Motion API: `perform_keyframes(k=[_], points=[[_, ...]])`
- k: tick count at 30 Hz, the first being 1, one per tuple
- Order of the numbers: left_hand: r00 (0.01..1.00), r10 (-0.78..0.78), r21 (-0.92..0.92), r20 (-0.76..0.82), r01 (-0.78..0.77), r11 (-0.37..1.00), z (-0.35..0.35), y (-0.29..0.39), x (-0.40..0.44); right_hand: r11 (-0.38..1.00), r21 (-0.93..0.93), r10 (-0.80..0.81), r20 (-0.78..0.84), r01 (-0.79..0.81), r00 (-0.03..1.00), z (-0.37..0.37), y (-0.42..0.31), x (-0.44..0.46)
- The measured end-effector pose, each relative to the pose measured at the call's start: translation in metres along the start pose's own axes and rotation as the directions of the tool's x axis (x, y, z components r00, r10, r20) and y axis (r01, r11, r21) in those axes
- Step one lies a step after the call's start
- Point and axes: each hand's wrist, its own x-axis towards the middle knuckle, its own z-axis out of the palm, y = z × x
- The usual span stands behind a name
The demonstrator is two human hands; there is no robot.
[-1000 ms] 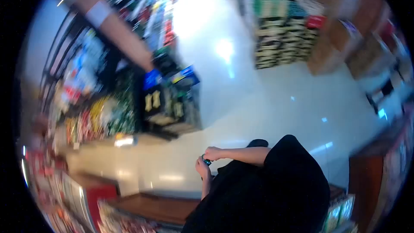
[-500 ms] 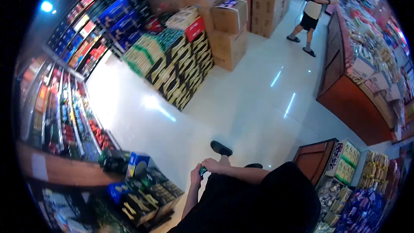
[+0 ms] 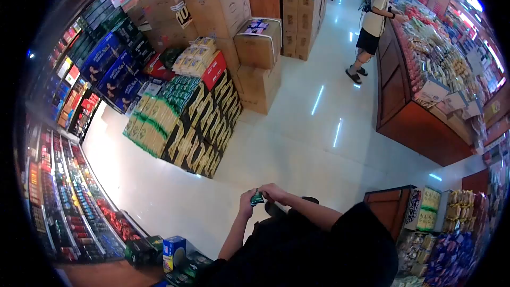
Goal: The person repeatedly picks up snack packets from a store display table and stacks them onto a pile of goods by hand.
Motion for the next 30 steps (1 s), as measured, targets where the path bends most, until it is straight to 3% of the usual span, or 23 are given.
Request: perform_keyframes(k=[3,5,12,15,20,23,26,29,30], points=[[0.996,0.047,0.047,0.082,-0.051,0.998,0.001,0.027,0.032,0.987,0.049,0.155,-0.079,-0.152,0.985,0.007,-0.072,-0.01],[0.992,0.05,0.069,0.119,-0.058,0.996,0.002,0.038,0.054,0.971,0.232,0.068,-0.032,-0.058,0.997,-0.01,-0.039,0.029],[0.996,0.061,-0.048,-0.058,-0.064,0.997,-0.003,0.069,0.119,0.956,0.26,0.112,0.091,-0.132,0.99,-0.043,-0.071,0.12],[0.992,0.066,-0.025,-0.106,-0.069,0.997,-0.004,0.092,0.157,0.971,0.195,0.137,0.019,-0.138,0.99,-0.056,-0.091,0.166],[0.987,0.091,0.067,-0.133,-0.083,0.994,0.016,0.141,0.213,0.993,0.073,0.082,0.09,-0.088,0.993,-0.1,-0.141,0.221],[0.993,0.075,0.198,-0.091,-0.056,0.979,0.025,0.165,0.248,0.996,-0.084,-0.025,0.05,0.029,0.998,-0.123,-0.171,0.235],[0.996,0.06,0.201,-0.065,-0.046,0.978,0.033,0.175,0.281,0.946,-0.188,-0.259,0.043,0.262,0.965,-0.146,-0.185,0.249],[0.989,0.021,0.103,-0.148,-0.006,0.995,0.047,0.187,0.301,0.951,-0.158,-0.273,-0.019,0.267,0.962,-0.162,-0.189,0.266],[0.988,0.015,0.089,-0.151,-0.002,0.996,0.05,0.19,0.305,0.972,-0.146,-0.187,-0.019,0.182,0.982,-0.165,-0.191,0.27]])
